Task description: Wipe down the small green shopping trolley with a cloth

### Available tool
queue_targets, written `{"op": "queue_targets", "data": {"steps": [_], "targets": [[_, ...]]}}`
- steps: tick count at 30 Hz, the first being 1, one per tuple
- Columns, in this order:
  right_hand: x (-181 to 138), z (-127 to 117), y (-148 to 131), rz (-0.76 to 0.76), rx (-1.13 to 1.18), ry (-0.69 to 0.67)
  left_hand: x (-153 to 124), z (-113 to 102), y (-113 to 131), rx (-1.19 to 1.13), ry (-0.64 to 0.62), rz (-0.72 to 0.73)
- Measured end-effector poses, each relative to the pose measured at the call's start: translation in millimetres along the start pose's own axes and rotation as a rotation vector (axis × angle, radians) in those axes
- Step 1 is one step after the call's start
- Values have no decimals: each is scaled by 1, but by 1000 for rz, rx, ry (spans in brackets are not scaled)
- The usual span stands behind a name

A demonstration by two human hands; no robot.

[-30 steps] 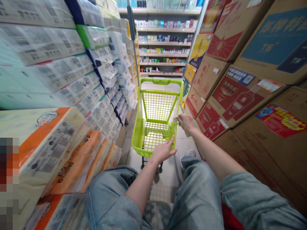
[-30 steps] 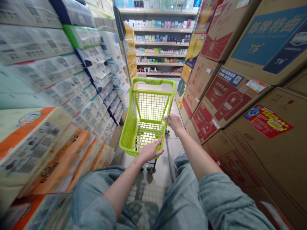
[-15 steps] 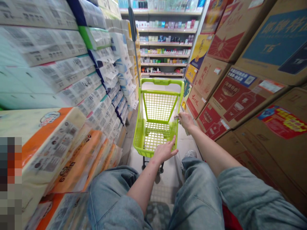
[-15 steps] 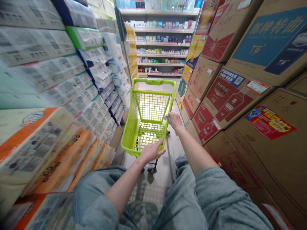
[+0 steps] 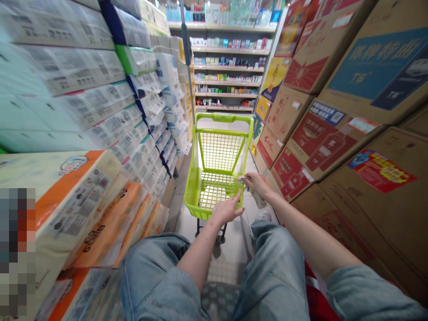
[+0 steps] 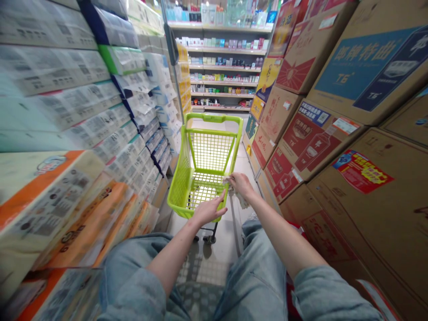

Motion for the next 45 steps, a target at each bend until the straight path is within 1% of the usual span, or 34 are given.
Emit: {"op": "queue_targets", "data": {"steps": [4, 7, 9, 12, 14, 20, 23, 25, 26, 28, 30, 32, 38, 40, 42, 45], "targets": [[28, -3, 1, 72, -111, 116, -1, 0, 1, -4, 8, 14], [46, -4, 3, 103, -133, 145, -1, -2, -1, -34, 7, 25], [52, -4, 5, 116, -116, 153, -1, -3, -2, -52, -10, 23], [49, -2, 7, 112, -107, 165, 1, -4, -7, -68, -46, 31], [41, -1, 5, 78, -118, 146, 1, -5, -13, -79, -52, 53], [7, 5, -18, -99, -134, -9, -7, -12, -39, -123, -81, 122], [-2, 11, -28, -130, -140, -25, -9, -15, -43, -114, -98, 101], [-4, 17, -29, -124, -135, -17, -5, -15, -37, -68, -80, 41], [-4, 19, -29, -120, -128, -11, -1, -14, -32, -36, -56, 3], [-3, 23, -27, -121, -106, -3, 8, -10, -20, -23, 72, -93], [-1, 24, -23, -130, -87, 2, 17, -4, -10, -73, 109, -153], [6, 23, -18, -127, -90, 14, 22, 2, -5, -89, 120, -154], [47, 7, -1, -22, -147, 78, 23, 6, -13, -65, 122, -108], [54, 6, 0, -3, -142, 94, 21, 6, -17, -60, 131, -97], [52, 9, -2, 11, -122, 122, 19, 6, -21, -57, 135, -91], [34, 21, -9, -3, -53, 136, 15, 6, -28, -41, 133, -88]]}}
Point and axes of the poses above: each hand's wrist, its own x-axis towards the middle knuckle, its own z-axis out of the palm, y = z × x, the point moved 1 cm from there along x, towards the middle knuckle, and after that the axes turned 12 degrees about x, right-handed, at the moved point
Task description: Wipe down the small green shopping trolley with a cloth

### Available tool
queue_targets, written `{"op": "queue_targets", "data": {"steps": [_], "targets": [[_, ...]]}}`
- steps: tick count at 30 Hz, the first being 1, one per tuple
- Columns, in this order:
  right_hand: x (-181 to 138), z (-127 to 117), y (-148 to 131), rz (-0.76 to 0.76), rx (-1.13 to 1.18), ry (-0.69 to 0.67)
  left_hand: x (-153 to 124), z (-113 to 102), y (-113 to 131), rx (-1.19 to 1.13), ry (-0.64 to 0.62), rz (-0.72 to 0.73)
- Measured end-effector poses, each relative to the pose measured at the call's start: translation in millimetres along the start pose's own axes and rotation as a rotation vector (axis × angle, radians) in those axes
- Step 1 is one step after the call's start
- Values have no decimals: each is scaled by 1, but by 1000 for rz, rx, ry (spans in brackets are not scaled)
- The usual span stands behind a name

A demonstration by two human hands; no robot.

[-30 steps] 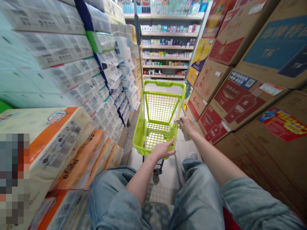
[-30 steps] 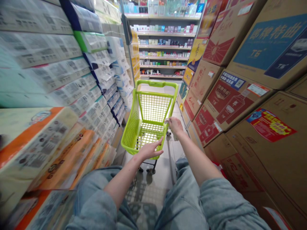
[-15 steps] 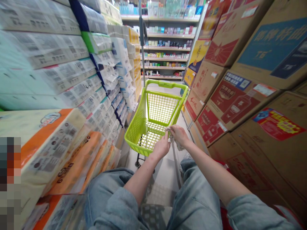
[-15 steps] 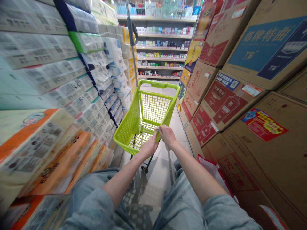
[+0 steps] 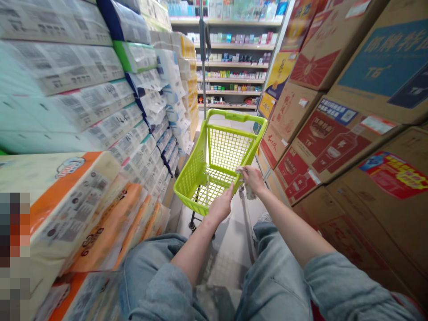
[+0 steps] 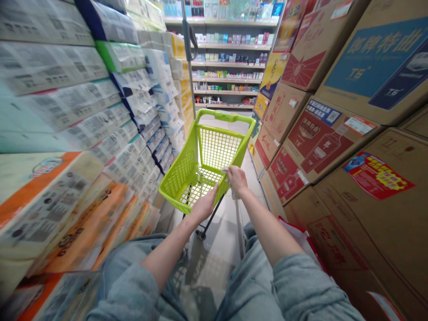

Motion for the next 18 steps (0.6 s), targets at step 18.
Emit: {"op": "queue_targets", "data": {"steps": [18], "targets": [[4, -9, 9, 0, 116, 33, -8, 1, 12, 36, -11, -72]]}}
Point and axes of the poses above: each hand's wrist, its own x-axis towards the middle knuckle, its own z-axis out of the palm, y = z × x, the point moved 1 cm from there along x, towards the middle knuckle, and after that the axes turned 12 degrees about x, right-handed, at the moved point
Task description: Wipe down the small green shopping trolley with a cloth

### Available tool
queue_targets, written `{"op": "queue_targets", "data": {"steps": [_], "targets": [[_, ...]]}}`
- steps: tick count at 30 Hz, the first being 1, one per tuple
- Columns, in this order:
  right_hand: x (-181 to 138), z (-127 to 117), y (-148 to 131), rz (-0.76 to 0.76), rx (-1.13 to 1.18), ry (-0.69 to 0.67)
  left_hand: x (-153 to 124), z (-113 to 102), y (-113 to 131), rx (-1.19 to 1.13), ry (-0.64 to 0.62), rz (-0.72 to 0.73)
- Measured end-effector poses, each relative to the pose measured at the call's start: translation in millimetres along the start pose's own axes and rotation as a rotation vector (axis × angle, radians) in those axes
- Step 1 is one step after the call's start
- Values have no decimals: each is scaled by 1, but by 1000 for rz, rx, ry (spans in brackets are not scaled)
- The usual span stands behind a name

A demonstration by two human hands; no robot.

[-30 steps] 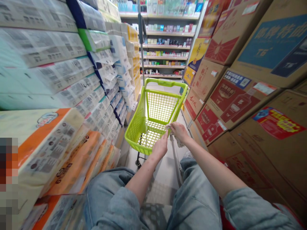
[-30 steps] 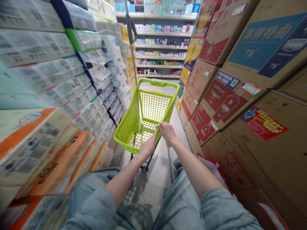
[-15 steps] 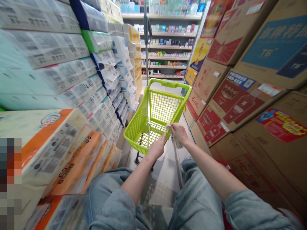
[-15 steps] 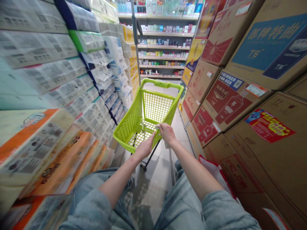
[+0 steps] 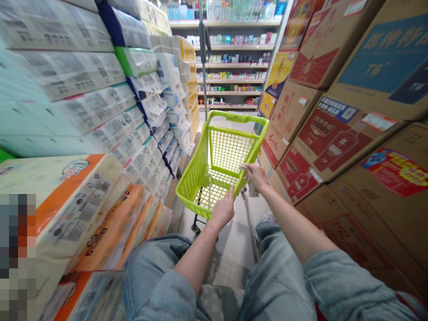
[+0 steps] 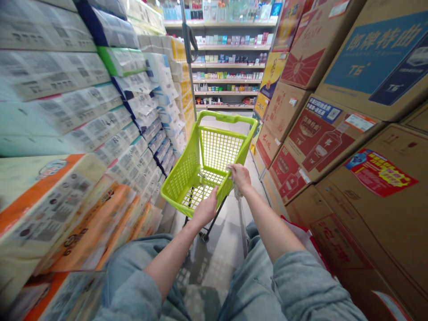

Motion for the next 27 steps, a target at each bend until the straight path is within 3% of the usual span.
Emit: {"op": "queue_targets", "data": {"steps": [7, 10, 14, 19, 23, 27], "targets": [[-74, 22, -22, -119, 142, -81, 6, -1, 6, -98, -42, -101], [-88, 21, -29, -150, 153, -127, 7, -8, 1, -202, -29, -50], [-75, 11, -23, -118, 91, -121, -3, -22, -26, -164, 16, 156], [-30, 0, -5, -43, -7, -31, -22, -28, -60, 140, -208, 130], [-7, 1, 3, 27, -35, -18, -20, -21, -56, 218, -210, 141], [-20, 10, 3, 2, -22, 2, -14, -15, -42, 229, -167, 147]]}}
Point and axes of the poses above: each hand's wrist, its own x-axis towards the middle knuckle, its own z-axis out of the palm, y = z × x, the point moved 1 cm from there along x, towards the middle knuckle, and after that the axes turned 12 degrees about x, right-handed, at the moved point
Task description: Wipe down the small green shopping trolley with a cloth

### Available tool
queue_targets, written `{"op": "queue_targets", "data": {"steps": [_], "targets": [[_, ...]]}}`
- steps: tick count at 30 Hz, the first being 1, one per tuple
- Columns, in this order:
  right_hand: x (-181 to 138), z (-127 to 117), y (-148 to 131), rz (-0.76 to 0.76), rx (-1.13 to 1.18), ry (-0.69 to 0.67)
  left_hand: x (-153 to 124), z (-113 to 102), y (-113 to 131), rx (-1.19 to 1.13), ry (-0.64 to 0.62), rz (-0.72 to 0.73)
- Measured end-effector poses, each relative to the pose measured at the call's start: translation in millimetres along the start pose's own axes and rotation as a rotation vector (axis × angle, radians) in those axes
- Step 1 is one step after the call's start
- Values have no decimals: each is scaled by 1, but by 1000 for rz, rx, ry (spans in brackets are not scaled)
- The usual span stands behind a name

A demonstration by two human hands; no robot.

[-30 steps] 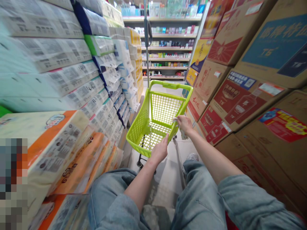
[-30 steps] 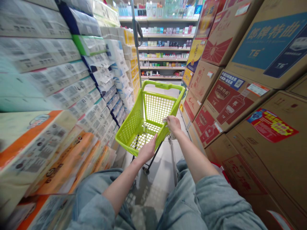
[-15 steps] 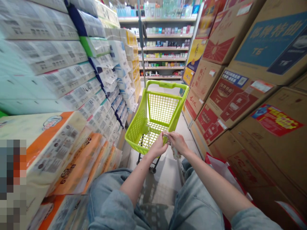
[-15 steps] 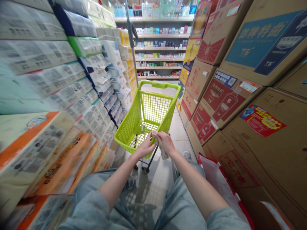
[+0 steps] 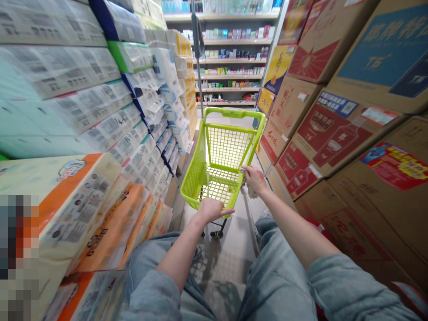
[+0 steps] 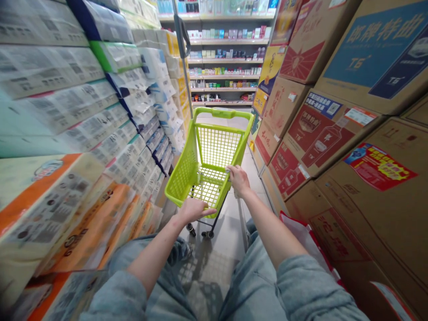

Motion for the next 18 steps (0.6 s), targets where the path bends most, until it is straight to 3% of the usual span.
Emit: {"op": "queue_targets", "data": {"steps": [5, 11, 15, 18], "targets": [[-50, 5, -9, -110, 124, -36, 5, 2, 16, -27, 55, -32], [-101, 4, -19, -118, 411, -91, 8, 0, 22, -69, 65, -30], [-104, -2, -13, 22, 599, -67, 4, -5, 1, -157, 73, 61], [-97, -4, -4, 209, 744, 42, -2, -2, -17, -52, 46, -53]]}}
Point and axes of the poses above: each hand's wrist, its own x-axis towards the middle knuckle, its own z-axis out of the palm, y = z × x, the point moved 1 cm from there along x, towards the middle knuckle, and after that the axes turned 12 degrees about x, right-handed, at the moved point
